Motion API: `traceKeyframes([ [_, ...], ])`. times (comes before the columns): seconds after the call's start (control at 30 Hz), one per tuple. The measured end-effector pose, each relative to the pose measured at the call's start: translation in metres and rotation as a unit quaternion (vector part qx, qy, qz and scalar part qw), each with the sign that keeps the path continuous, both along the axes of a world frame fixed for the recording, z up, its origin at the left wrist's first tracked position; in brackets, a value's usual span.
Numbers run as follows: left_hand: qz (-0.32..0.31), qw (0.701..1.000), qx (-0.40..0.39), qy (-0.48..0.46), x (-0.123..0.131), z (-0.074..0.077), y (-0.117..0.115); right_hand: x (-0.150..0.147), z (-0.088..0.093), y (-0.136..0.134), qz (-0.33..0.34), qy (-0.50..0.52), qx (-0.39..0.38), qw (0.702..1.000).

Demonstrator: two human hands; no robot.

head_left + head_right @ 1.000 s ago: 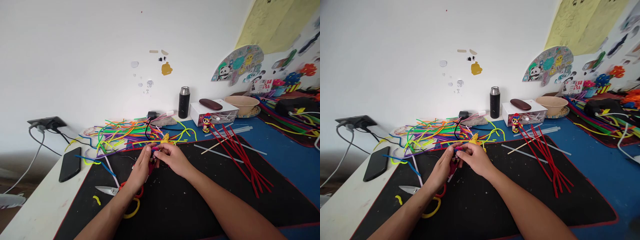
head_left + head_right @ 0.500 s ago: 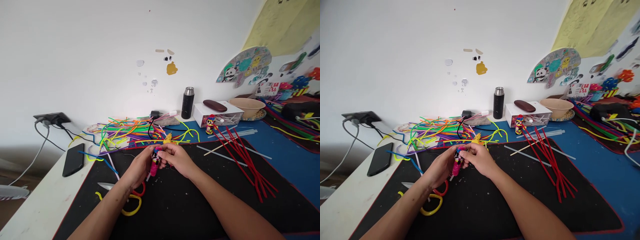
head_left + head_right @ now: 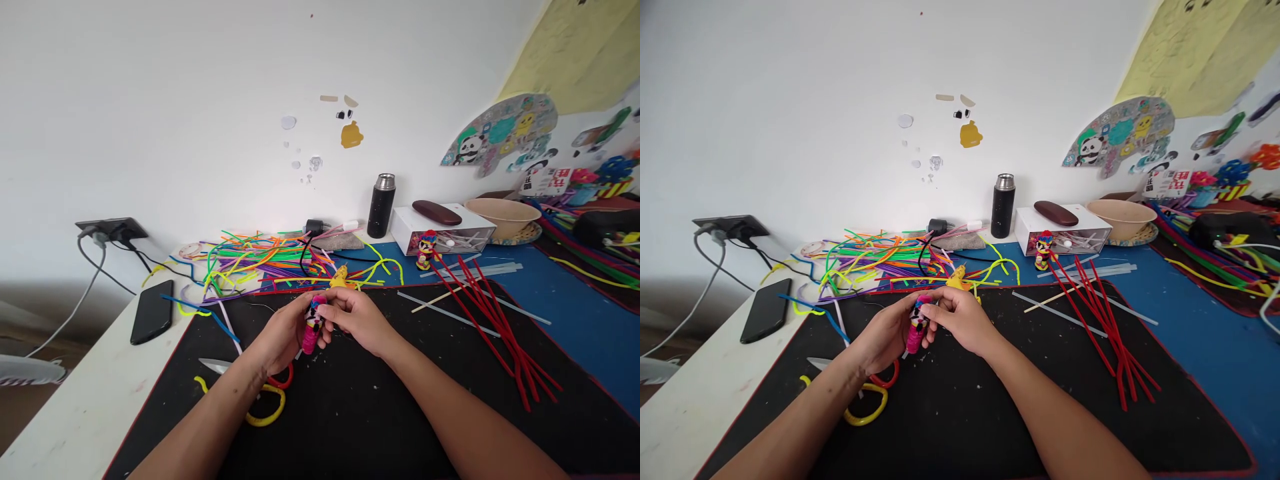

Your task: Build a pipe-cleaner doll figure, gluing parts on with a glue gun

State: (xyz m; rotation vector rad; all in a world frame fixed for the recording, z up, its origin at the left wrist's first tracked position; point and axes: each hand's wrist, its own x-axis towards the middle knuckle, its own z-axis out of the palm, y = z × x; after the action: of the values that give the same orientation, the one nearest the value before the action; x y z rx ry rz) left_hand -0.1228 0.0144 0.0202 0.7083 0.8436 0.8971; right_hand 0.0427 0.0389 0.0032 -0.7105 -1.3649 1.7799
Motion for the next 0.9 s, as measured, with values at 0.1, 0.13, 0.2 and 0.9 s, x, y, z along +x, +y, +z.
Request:
traceKeyframes([
  [0.1, -0.021, 1.0, -0.004, 0.014, 0.0007, -0.0017, 0.0003, 0.0, -0.001, 0.0002, 0.013, 0.012, -0.003, 1.0],
  [0.13, -0.027, 0.999, -0.004, 0.021, 0.0011, -0.0024, 0.0004, 0.0, -0.0016, 0.0004, 0.018, 0.016, -0.007, 1.0],
  [0.2, -0.027, 0.999, 0.0, 0.035, 0.0022, -0.0035, 0.0008, -0.0003, -0.0026, 0.0007, 0.024, 0.02, -0.016, 0.999],
  [0.9, 0.032, 0.999, -0.008, 0.002, 0.0058, -0.0027, 0.0007, 0.0017, 0.0005, 0.0022, -0.033, -0.059, 0.004, 0.998],
])
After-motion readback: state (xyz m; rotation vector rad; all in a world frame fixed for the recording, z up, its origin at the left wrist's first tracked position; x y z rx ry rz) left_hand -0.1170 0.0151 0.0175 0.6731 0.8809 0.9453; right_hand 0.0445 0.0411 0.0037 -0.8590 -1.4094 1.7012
